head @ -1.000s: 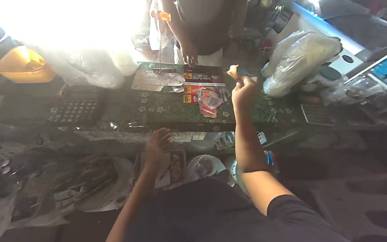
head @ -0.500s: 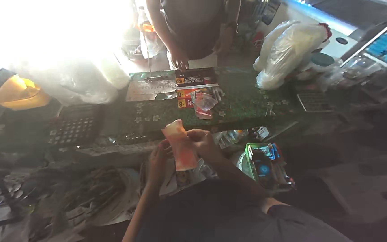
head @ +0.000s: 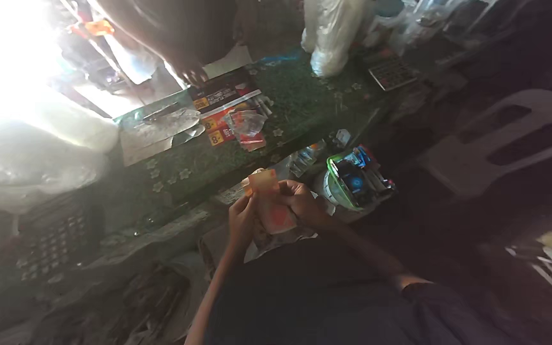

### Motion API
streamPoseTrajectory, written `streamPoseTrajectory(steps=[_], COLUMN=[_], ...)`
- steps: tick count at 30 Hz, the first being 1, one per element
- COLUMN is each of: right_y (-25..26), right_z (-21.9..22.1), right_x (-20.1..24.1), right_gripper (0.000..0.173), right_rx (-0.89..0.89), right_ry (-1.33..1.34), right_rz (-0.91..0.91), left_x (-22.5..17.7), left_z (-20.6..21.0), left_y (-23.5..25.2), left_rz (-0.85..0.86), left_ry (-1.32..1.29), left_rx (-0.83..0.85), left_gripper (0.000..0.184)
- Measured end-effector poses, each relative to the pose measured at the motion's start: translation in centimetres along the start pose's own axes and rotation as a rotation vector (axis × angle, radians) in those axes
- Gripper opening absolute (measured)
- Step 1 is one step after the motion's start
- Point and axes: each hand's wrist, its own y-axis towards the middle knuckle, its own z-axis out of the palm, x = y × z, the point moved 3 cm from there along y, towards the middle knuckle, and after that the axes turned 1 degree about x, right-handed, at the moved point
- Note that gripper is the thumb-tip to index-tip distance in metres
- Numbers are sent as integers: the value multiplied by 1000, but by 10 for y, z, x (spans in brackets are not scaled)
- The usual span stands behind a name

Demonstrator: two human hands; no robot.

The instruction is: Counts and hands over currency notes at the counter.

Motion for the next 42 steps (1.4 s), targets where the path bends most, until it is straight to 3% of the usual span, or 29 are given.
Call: streamPoseTrajectory(steps=[3, 6, 11, 17, 22, 24, 27, 30, 31, 36, 42], right_y=[-8, -14, -22, 1, 71, 110, 158, 179, 180, 199, 271], right_z=[-12, -20, -29, -41, -21, 3, 37, 54, 55, 55, 52], right_x=[0, -4, 3, 44, 105, 113, 90, 46, 35, 43, 71], right_gripper=[25, 27, 22, 20, 19, 20, 25, 68, 75, 67, 58], right_rx=[-59, -117, -155, -374, -658, -655, -430, -120, -96, -87, -146], right_ry=[-169, -278, -189, -331, -651, -852, -1230, -1538, -1604, -1651, -1593], right_rz=[-90, -148, -109, -281, -895, -1007, -787, -291, -238, -152, -189], left_x=[-1, 7, 16, 18, 33, 40, 54, 65, 69, 83, 89], left_z=[12, 23, 20, -26, -88, -109, -131, -146, -149, -156, -151], left_y=[2, 5, 9, -4, -42, -64, -105, -143, -156, -202, -207], left_rz=[1, 24, -41, -68, -118, -152, -191, -238, -245, -317, -262], left_ry=[97, 140, 99, 96, 18, 5, 26, 29, 16, 47, 0], left_rx=[126, 218, 172, -62, -407, -554, -762, -928, -984, -1205, -1278], left_gripper=[12, 18, 13, 18, 16, 17, 20, 24, 23, 26, 24])
